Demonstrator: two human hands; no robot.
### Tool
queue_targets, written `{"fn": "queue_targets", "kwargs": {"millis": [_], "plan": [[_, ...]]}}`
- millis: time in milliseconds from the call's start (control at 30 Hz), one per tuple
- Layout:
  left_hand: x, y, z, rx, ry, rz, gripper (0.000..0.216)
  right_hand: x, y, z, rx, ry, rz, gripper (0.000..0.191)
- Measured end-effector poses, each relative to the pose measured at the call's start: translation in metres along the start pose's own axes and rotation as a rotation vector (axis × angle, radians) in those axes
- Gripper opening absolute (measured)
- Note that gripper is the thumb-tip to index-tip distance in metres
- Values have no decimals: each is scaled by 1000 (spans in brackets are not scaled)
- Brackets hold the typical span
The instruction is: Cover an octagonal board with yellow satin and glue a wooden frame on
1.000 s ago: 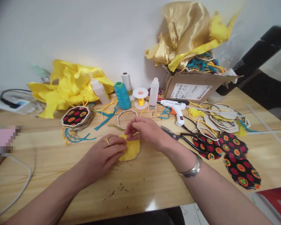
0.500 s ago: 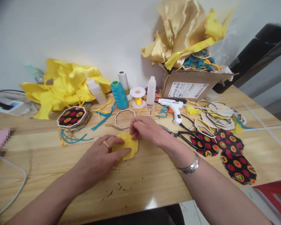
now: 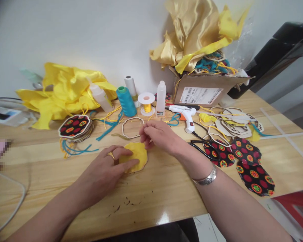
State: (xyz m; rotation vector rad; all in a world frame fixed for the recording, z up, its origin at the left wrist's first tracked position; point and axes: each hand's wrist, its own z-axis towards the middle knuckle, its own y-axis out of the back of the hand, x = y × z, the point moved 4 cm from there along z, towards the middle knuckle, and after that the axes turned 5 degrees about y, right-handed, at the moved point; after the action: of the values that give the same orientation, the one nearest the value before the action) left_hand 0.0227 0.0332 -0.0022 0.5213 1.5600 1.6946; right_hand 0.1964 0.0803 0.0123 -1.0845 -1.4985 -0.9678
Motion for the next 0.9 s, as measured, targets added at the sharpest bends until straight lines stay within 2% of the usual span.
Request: {"fn": "queue_targets", "kwargs": {"millis": [100,167,233,300,367,433,500,567,667,900], "plan": [[1,2,0,-79,15,-38,50,-4,6,2,-63,20,-157,14],[3,8,0,-191,36,-73,43,-3,5,2,-64,76,-239,12],[4,13,1,-300,70,-114,32,0,0,0,-7,107,-193,11],[4,17,1,-354,98,-139,22,4,-6,-3,54,159,-112,11],[2,18,2,-352,95,-122,19,10,-9,-6,42,311,-194,13],[-3,18,2,-345,52,-87,18,15,-12,-9,17,504,-412,15],[-8,18,2,-352,-5,-64,16,16,-16,-12,50,620,-586,18],[-12,16,2,-347,-53,-53,15,14,-20,-13,116,630,-641,21],[-12,11,2,-301,-44,-45,18,9,-23,-13,167,580,-671,23],[-6,6,1,-212,44,-69,27,5,-22,-9,160,629,-735,21]]}}
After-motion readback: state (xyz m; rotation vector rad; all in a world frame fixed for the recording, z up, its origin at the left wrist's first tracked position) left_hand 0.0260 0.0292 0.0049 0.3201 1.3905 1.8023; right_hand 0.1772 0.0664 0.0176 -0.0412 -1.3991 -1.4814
